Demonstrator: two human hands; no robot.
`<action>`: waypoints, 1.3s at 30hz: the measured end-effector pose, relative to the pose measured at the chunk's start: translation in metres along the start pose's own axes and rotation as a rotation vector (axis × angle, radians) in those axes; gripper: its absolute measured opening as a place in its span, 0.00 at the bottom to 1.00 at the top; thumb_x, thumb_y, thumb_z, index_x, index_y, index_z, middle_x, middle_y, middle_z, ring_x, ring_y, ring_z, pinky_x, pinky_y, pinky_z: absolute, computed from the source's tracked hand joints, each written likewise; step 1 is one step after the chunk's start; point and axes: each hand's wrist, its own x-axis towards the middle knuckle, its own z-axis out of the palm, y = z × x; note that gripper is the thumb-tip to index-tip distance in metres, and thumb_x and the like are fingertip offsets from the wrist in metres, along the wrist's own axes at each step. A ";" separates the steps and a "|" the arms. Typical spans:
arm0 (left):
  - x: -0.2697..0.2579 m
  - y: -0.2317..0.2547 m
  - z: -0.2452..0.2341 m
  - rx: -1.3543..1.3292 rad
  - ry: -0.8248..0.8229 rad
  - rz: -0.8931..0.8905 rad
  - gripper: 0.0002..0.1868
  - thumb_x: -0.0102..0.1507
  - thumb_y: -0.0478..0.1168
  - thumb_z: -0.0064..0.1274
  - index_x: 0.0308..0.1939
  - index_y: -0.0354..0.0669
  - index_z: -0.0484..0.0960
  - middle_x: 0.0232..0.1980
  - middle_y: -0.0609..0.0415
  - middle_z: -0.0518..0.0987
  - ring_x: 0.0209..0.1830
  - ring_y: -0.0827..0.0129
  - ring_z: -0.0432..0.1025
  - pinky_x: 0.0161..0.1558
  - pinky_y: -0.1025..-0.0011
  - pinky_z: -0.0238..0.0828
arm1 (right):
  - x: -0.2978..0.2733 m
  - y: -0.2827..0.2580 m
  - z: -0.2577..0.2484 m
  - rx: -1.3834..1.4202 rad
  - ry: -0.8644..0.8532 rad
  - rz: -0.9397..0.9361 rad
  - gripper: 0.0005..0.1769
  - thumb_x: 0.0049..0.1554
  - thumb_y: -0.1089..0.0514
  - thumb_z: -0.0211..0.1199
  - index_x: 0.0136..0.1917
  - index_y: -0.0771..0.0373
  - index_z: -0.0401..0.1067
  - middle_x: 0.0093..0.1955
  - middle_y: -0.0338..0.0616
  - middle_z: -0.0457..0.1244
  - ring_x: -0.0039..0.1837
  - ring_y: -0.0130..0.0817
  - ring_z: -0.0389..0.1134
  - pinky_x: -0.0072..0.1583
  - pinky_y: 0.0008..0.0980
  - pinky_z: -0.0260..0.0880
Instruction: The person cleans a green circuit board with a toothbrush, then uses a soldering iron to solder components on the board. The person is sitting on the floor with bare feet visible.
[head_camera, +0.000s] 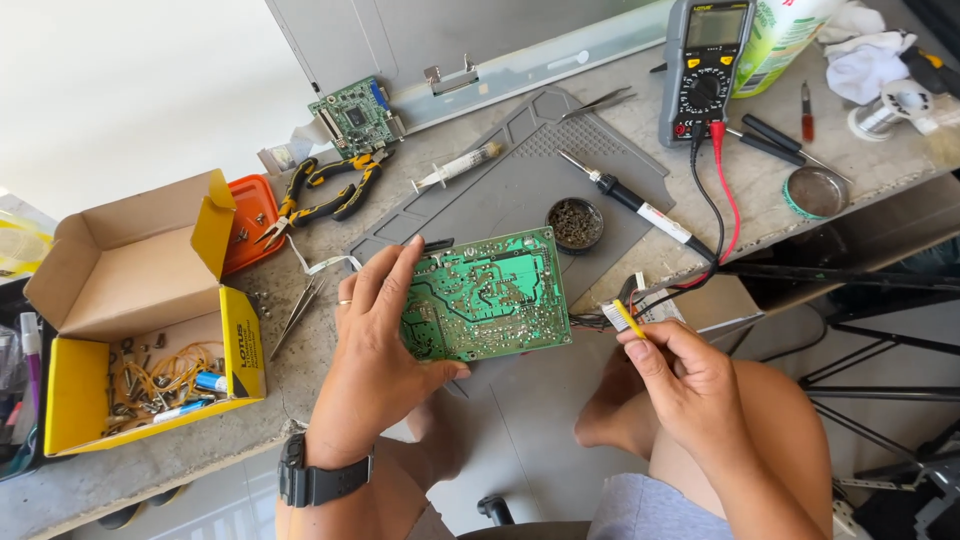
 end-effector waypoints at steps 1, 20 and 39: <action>0.000 0.001 0.000 0.005 0.001 -0.002 0.87 0.35 0.47 0.96 0.93 0.49 0.58 0.86 0.47 0.65 0.79 0.44 0.61 0.83 0.44 0.52 | 0.002 0.000 0.000 0.004 -0.002 -0.001 0.13 0.72 0.53 0.66 0.57 0.61 0.87 0.45 0.36 0.72 0.49 0.25 0.70 0.55 0.24 0.68; 0.001 0.003 -0.003 0.008 -0.011 -0.016 0.86 0.35 0.48 0.95 0.92 0.47 0.59 0.85 0.44 0.65 0.80 0.42 0.61 0.82 0.43 0.51 | 0.007 -0.008 0.001 0.010 0.075 -0.010 0.14 0.72 0.55 0.63 0.60 0.62 0.86 0.53 0.38 0.73 0.47 0.24 0.70 0.49 0.25 0.69; -0.005 -0.009 0.013 0.101 -0.135 -0.190 0.81 0.44 0.77 0.85 0.94 0.66 0.55 0.96 0.50 0.53 0.91 0.40 0.47 0.73 0.30 0.57 | 0.217 0.003 -0.025 -0.715 0.048 -0.264 0.14 0.65 0.60 0.73 0.63 0.59 0.87 0.57 0.50 0.79 0.57 0.53 0.80 0.60 0.53 0.80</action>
